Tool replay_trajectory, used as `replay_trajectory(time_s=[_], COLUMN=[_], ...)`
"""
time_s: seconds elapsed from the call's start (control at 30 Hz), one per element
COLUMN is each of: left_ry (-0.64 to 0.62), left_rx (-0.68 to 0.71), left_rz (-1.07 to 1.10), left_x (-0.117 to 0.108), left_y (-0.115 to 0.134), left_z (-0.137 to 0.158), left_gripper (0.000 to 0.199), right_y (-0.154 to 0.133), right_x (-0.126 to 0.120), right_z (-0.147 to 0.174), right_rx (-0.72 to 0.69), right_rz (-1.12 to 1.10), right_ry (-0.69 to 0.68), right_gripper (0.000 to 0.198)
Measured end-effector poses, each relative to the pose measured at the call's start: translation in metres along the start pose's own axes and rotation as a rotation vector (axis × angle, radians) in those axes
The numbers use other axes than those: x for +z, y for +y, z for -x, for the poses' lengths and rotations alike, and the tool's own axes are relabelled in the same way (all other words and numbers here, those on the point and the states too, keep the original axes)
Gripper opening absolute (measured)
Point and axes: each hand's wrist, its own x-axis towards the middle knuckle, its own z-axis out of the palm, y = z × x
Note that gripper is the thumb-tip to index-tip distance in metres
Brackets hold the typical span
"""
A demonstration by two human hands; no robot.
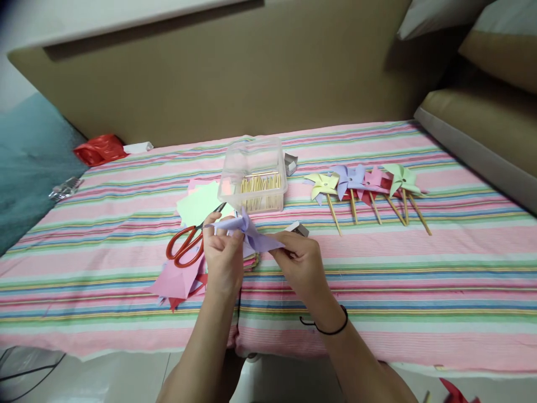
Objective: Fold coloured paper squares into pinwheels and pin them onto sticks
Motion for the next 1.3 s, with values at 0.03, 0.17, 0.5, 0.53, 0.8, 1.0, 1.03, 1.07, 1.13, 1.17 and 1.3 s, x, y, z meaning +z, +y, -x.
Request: replay_trajectory(time_s=[0.03,0.17,0.5,0.53,0.8,1.0,1.03,1.07,1.13,1.17,1.3], left_ry=[0.004,0.011,0.014,0.029,0.134,0.109,0.087,0.061,0.004,-0.031,-0.195], left_rx=[0.013,0.026,0.056,0.053,0.044,-0.021,-0.041,-0.06,-0.075,-0.068,-0.036], left_rz=[-0.01,-0.063,-0.172,-0.175,-0.222,-0.186,-0.171,-0.15,-0.099,-0.07,0.007], left_x=[0.0,0.002,0.005,0.005,0.006,0.006,0.005,0.004,0.001,-0.001,-0.008], left_y=[0.0,0.002,0.007,0.007,0.008,0.008,0.008,0.007,0.007,0.006,0.008], left_z=[0.0,0.0,0.001,0.001,0.002,0.001,0.0,-0.001,-0.003,-0.004,-0.009], left_gripper=[0.052,0.051,0.059,0.061,0.064,0.061,0.062,0.062,0.063,0.064,0.06], right_y=[0.0,0.0,0.002,0.002,0.004,0.004,0.003,0.002,0.0,-0.001,-0.002], right_x=[0.001,0.005,0.008,0.008,0.012,0.012,0.011,0.01,0.006,0.004,-0.005], right_z=[0.0,0.0,0.0,0.0,0.004,0.004,0.003,0.002,0.0,-0.001,-0.004], right_rx=[0.014,0.073,0.229,0.241,0.266,0.197,0.18,0.157,0.097,0.063,-0.059], right_rz=[-0.007,-0.049,-0.154,-0.156,-0.105,-0.084,-0.079,-0.076,-0.078,-0.075,-0.01], right_ry=[0.001,0.012,0.041,0.043,0.073,0.105,0.107,0.105,0.091,0.083,0.046], right_gripper=[0.017,0.02,0.015,0.014,0.015,0.012,0.012,0.012,0.011,0.013,0.017])
